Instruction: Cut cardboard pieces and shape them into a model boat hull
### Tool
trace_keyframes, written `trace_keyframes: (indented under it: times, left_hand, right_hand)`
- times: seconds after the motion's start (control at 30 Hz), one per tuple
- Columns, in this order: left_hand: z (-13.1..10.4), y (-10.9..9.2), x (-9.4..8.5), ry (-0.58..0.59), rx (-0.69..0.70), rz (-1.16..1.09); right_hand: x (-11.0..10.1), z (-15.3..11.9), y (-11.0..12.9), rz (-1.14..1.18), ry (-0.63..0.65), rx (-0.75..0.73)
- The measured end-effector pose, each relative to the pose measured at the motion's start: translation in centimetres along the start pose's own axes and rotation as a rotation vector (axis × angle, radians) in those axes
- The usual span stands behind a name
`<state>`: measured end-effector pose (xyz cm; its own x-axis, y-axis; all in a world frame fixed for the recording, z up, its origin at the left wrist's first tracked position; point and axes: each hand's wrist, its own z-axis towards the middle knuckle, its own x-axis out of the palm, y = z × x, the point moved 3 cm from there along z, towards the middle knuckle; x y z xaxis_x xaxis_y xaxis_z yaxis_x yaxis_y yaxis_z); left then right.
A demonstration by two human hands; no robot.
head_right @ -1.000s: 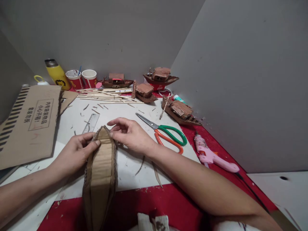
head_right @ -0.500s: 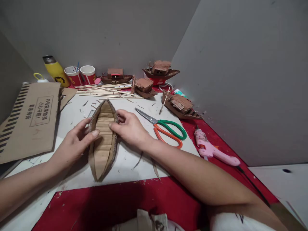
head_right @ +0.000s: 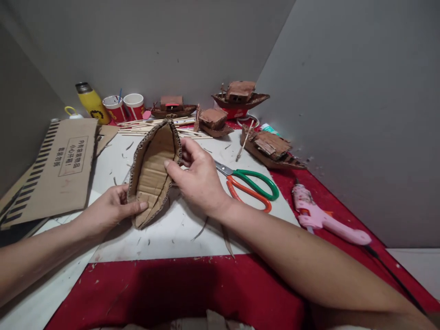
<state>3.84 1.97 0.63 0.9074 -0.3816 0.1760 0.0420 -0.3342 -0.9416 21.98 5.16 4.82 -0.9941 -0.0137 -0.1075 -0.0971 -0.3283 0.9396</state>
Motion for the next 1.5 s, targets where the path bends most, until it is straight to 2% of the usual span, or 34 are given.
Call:
trace_keyframes:
  times: [0.23, 0.33, 0.5, 0.67, 0.8, 0.87, 0.97, 1.03, 1.1, 1.37, 1.5]
  left_hand:
    - [-0.3, -0.2, -0.1, -0.060, 0.033, 0.046]
    - [-0.4, -0.2, 0.0, -0.052, 0.038, 0.015]
    - [-0.8, -0.5, 0.3, -0.008, 0.045, -0.071]
    - [-1.1, -0.6, 0.5, -0.084, 0.077, -0.073]
    - [-0.8, -0.5, 0.4, -0.105, 0.072, -0.021]
    - [-0.5, -0.5, 0.2, -0.103, 0.078, -0.015]
    - [-0.2, -0.4, -0.2, -0.126, 0.080, 0.008]
    - [0.0, -0.4, -0.3, -0.126, 0.082, 0.026]
    - [0.1, -0.3, -0.2, -0.117, 0.080, 0.046]
    - [0.1, -0.2, 0.1, -0.112, 0.072, 0.115]
    - [0.3, -0.1, 0.2, -0.126, 0.064, 0.130]
  right_hand:
    - [0.4, -0.1, 0.8, 0.061, 0.044, -0.004]
    - [0.4, 0.4, -0.1, 0.116, 0.065, 0.071]
    - [1.0, 0.6, -1.4, 0.190, 0.201, 0.239]
    - [2.6, -0.9, -2.0, 0.209, 0.321, 0.323]
    - [3.0, -1.4, -2.3, 0.172, 0.342, 0.338]
    - [2.5, -1.2, -2.3, 0.118, 0.279, 0.289]
    - [1.3, -0.5, -1.4, -0.080, 0.142, 0.017]
    - [0.8, -0.2, -0.7, -0.264, 0.120, -0.203]
    - [0.4, 0.1, -0.4, -0.406, 0.146, -0.327]
    - [-0.3, -0.1, -0.2, -0.664, 0.225, -0.539]
    - [-0.2, -0.1, -0.5, -0.710, 0.266, -0.478]
